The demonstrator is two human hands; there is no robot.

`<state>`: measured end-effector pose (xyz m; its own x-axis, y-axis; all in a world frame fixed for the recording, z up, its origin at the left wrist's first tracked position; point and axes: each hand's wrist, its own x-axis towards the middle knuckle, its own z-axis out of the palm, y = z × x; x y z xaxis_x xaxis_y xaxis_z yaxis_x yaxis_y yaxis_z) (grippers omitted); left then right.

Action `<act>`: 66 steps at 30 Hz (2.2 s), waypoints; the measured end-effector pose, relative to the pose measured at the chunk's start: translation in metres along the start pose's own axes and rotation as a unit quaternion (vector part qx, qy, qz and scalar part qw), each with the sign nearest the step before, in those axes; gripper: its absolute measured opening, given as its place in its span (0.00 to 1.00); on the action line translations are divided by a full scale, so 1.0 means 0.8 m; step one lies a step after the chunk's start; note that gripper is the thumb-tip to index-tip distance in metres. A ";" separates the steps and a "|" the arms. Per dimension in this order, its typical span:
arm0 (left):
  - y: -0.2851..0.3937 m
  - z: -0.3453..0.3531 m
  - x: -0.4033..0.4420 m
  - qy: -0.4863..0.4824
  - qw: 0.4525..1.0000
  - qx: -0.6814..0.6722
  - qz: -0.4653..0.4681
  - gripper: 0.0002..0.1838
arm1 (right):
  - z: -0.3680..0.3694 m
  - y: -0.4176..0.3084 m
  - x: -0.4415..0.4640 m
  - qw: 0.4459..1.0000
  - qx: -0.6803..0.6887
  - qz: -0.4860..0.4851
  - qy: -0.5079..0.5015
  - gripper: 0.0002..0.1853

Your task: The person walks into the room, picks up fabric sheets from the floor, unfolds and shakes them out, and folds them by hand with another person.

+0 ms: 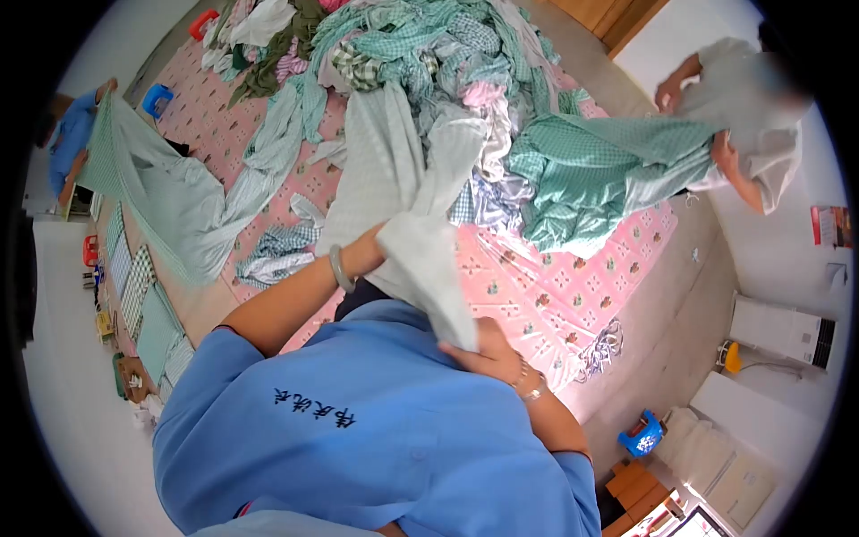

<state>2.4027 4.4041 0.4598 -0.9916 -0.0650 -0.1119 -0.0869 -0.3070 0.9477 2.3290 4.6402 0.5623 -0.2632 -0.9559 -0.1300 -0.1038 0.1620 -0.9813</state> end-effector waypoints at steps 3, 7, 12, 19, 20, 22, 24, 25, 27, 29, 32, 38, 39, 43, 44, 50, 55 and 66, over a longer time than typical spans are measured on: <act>-0.011 0.021 0.017 0.201 0.822 0.506 0.166 0.36 | -0.014 -0.007 -0.122 0.996 0.011 -0.056 0.073 0.09; -0.104 0.060 0.014 0.423 0.814 -0.060 -0.393 0.48 | -0.015 -0.019 -0.253 0.943 0.279 0.018 0.182 0.22; -0.212 0.191 0.011 0.052 0.865 -0.450 -0.216 0.38 | -0.020 -0.042 -0.369 0.928 0.336 -0.129 0.095 0.26; -0.177 0.184 -0.146 0.311 0.871 -0.303 -0.231 0.20 | 0.046 -0.003 -0.316 0.835 0.415 -0.067 0.356 0.25; -0.241 0.133 -0.206 0.246 0.870 -0.406 -0.131 0.18 | 0.061 0.000 -0.301 0.810 0.437 -0.008 0.390 0.23; -0.257 0.102 -0.365 0.268 0.951 -0.126 -0.089 0.18 | 0.089 0.037 -0.296 0.798 0.503 0.038 0.331 0.20; -0.284 0.105 -0.495 0.478 0.838 -0.161 -0.206 0.21 | 0.136 0.080 -0.296 0.804 0.511 0.099 0.288 0.19; -0.298 0.114 -0.561 0.525 0.806 -0.187 -0.198 0.22 | 0.168 0.075 -0.298 0.814 0.518 0.117 0.237 0.18; -0.294 0.164 -0.629 0.577 0.766 -0.214 -0.187 0.23 | 0.225 0.066 -0.297 0.839 0.503 0.148 0.144 0.16; -0.265 0.232 -0.647 0.661 0.700 0.069 -0.261 0.28 | 0.267 0.072 -0.300 0.852 0.485 0.171 0.099 0.15; -0.195 0.339 -0.590 0.334 0.886 0.308 -0.093 0.38 | 0.324 0.098 -0.311 0.871 0.435 0.220 -0.069 0.14; -0.244 0.413 -0.548 0.432 0.885 0.160 -0.066 0.25 | 0.350 0.092 -0.347 0.861 0.402 0.244 -0.194 0.14; -0.244 0.421 -0.543 0.465 0.876 0.127 -0.008 0.22 | 0.329 0.082 -0.351 0.900 0.308 0.181 -0.249 0.14; -0.228 0.439 -0.535 0.465 0.862 0.203 0.016 0.17 | 0.241 0.142 -0.376 0.963 0.058 0.058 -0.258 0.20; -0.205 0.460 -0.522 0.464 0.862 0.204 0.007 0.17 | 0.220 0.155 -0.389 0.968 -0.068 0.081 -0.229 0.23; -0.170 0.612 -0.389 0.271 0.850 0.449 0.045 0.16 | 0.169 0.177 -0.473 0.950 -0.192 -0.220 -0.113 0.30; -0.095 0.660 -0.398 0.194 0.840 0.479 0.168 0.15 | 0.118 0.246 -0.522 0.973 -0.207 -0.104 -0.022 0.18; -0.008 0.681 -0.609 0.559 0.640 0.423 0.314 0.14 | 0.146 0.352 -0.516 0.922 -0.373 -0.070 -0.078 0.13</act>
<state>2.8340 4.9549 0.6710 -0.2085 -0.7081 0.6747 -0.1939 0.7061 0.6811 2.5205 5.0522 0.3229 -0.0614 -0.9944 -0.0862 -0.7720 0.1021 -0.6273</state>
